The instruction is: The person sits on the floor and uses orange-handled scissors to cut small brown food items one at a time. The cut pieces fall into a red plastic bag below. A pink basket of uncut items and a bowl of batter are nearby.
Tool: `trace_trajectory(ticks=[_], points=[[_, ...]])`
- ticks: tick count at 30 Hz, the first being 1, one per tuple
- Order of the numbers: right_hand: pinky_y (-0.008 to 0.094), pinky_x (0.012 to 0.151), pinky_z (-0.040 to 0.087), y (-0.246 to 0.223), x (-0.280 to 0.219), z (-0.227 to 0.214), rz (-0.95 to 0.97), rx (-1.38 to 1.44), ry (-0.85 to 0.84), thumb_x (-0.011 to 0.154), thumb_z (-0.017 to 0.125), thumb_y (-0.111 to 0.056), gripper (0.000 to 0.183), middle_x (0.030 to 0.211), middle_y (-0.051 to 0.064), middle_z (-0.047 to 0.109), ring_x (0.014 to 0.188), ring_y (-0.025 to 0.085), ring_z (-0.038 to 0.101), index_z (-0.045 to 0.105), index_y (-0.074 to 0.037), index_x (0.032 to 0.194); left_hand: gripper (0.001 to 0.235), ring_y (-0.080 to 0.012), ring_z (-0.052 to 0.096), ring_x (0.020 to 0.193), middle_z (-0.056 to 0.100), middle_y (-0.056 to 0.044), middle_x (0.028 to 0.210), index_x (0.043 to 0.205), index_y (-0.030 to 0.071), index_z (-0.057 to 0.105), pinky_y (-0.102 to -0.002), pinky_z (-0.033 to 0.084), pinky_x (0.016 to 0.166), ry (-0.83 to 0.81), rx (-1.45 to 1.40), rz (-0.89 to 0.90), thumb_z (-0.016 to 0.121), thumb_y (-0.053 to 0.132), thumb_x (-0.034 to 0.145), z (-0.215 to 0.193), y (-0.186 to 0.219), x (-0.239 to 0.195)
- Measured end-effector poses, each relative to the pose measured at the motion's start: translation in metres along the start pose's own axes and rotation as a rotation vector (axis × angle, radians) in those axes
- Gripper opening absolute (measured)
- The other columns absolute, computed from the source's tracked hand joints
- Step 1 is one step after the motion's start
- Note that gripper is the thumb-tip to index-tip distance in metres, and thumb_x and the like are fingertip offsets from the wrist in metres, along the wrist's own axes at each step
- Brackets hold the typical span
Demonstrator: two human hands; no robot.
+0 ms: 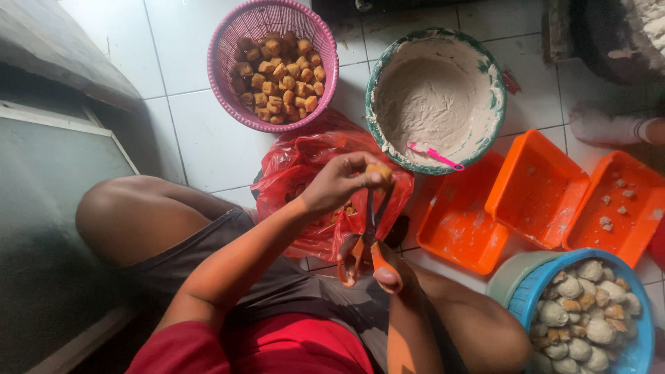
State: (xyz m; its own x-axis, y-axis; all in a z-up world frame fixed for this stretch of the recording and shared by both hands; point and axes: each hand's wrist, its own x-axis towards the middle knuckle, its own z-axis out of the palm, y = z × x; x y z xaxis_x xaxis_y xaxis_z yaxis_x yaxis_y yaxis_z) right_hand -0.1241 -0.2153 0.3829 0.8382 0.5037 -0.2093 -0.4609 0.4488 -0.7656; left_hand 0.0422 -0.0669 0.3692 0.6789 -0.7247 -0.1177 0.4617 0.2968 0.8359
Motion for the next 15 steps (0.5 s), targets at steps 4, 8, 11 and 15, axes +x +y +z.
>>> trace_trajectory(ticks=[4, 8, 11, 15], points=[[0.028, 0.077, 0.050, 0.014, -0.004, -0.011, -0.076, 0.001, 0.010, 0.078, 0.084, -0.065, 0.083, 0.103, 0.007, 0.067, 0.088, 0.017, 0.064, 0.060, 0.005, 0.116, 0.020, -0.0070, 0.063, 0.097, 0.069, 0.001, 0.101, 0.107, 0.004, 0.068, -0.029, 0.052, 0.094, -0.081, 0.104, -0.095, 0.076, 0.019, 0.097, 0.005, -0.014, -0.009], [0.021, 0.055, 0.042, 0.032, 0.006, -0.032, -0.009, -0.029, 0.107, 0.084, 0.087, -0.036, 0.062, 0.071, 0.006, 0.065, 0.060, 0.011, 0.056, 0.064, 0.009, 0.119, 0.022, -0.0076, 0.064, 0.099, 0.069, 0.000, 0.102, 0.105, 0.003, 0.068, -0.031, 0.054, 0.093, -0.046, 0.075, -0.087, 0.080, 0.018, 0.094, 0.007, -0.022, -0.010], [0.025, 0.050, 0.047, 0.044, 0.008, -0.039, 0.041, 0.034, 0.236, 0.084, 0.085, -0.018, 0.045, 0.068, 0.009, 0.066, 0.055, 0.015, 0.060, 0.063, 0.009, 0.112, 0.026, -0.0067, 0.066, 0.101, 0.071, 0.001, 0.105, 0.110, 0.005, 0.068, -0.030, 0.054, 0.095, -0.008, 0.111, -0.084, 0.078, 0.019, 0.091, 0.003, -0.024, -0.011], [0.028, 0.047, 0.050, 0.061, 0.021, -0.041, 0.017, 0.098, 0.463, 0.082, 0.082, -0.017, 0.042, 0.068, 0.009, 0.067, 0.051, 0.016, 0.062, 0.061, 0.006, 0.110, 0.027, -0.0071, 0.065, 0.101, 0.071, 0.001, 0.107, 0.115, 0.006, 0.068, -0.029, 0.054, 0.093, -0.003, 0.074, -0.128, 0.075, 0.022, 0.095, -0.006, -0.041, -0.010]])
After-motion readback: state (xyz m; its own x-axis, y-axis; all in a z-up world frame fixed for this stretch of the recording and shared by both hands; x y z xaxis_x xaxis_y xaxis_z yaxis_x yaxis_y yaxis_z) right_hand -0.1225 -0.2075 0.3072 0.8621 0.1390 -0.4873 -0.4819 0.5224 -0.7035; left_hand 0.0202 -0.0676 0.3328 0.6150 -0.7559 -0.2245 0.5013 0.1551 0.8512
